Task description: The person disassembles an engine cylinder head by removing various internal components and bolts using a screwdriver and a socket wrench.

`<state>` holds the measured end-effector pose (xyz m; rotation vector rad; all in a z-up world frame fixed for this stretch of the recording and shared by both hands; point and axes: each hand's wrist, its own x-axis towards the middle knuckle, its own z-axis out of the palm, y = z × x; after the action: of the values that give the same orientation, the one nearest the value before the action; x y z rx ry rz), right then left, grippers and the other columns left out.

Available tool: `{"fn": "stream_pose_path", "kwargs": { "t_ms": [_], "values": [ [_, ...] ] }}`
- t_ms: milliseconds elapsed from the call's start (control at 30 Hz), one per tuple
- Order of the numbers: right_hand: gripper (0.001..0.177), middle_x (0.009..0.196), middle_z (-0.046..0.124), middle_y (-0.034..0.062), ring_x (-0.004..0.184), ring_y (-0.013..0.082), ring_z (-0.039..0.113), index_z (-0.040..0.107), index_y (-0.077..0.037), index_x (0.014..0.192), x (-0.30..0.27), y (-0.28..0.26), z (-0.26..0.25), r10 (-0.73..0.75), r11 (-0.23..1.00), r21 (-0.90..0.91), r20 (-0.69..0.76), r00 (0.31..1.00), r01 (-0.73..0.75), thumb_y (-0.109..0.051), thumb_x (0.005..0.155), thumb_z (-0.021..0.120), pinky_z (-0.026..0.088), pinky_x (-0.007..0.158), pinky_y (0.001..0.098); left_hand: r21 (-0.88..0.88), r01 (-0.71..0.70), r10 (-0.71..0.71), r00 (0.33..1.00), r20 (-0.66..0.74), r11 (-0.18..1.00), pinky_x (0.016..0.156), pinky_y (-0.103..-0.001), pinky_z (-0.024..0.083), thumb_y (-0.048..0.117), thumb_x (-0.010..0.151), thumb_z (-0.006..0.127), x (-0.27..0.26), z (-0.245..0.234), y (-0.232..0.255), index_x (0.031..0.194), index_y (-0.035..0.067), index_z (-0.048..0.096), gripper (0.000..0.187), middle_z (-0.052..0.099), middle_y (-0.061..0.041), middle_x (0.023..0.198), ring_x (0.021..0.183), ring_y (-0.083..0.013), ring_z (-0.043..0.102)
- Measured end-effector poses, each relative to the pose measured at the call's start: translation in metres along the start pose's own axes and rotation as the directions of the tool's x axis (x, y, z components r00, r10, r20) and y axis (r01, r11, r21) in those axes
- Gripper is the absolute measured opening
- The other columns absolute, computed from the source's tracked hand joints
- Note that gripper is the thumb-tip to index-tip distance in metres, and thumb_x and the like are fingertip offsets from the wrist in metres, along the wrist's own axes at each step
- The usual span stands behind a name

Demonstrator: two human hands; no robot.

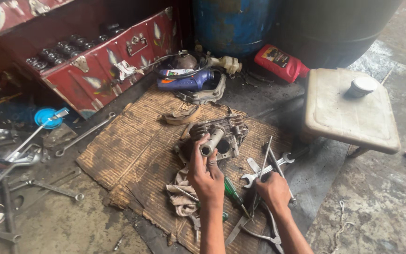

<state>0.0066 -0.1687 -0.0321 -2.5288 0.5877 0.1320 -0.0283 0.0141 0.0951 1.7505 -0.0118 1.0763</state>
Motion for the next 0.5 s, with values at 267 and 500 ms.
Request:
{"fn": "stream_pose_path", "kwargs": {
  "t_ms": [267, 500],
  "values": [
    [0.037, 0.094, 0.079, 0.0206, 0.094, 0.0374, 0.076, 0.079, -0.004, 0.096, 0.002, -0.006, -0.012, 0.055, 0.996, 0.066, 0.079, 0.995, -0.06, -0.035, 0.076, 0.074, 0.058, 0.088, 0.0467, 0.076, -0.179, 0.166, 0.975, 0.149, 0.981, 0.099, -0.039, 0.057, 0.002, 0.101, 0.059, 0.0, 0.008, -0.017, 0.143, -0.002, 0.054, 0.042, 0.067, -0.02, 0.134, 0.124, -0.0355, 0.069],
    [0.033, 0.093, 0.079, 0.0214, 0.091, 0.0369, 0.078, 0.078, -0.009, 0.102, 0.0, 0.001, -0.02, 0.037, 0.987, 0.151, 0.107, 0.994, -0.053, -0.033, 0.084, 0.067, 0.057, 0.089, 0.0451, 0.234, -0.286, 0.265, 0.957, 0.118, 0.929, 0.102, -0.045, 0.055, 0.0, 0.094, 0.065, -0.012, 0.014, -0.019, 0.132, -0.005, 0.057, 0.039, 0.066, -0.021, 0.13, 0.122, -0.0369, 0.068]
  ]
}}
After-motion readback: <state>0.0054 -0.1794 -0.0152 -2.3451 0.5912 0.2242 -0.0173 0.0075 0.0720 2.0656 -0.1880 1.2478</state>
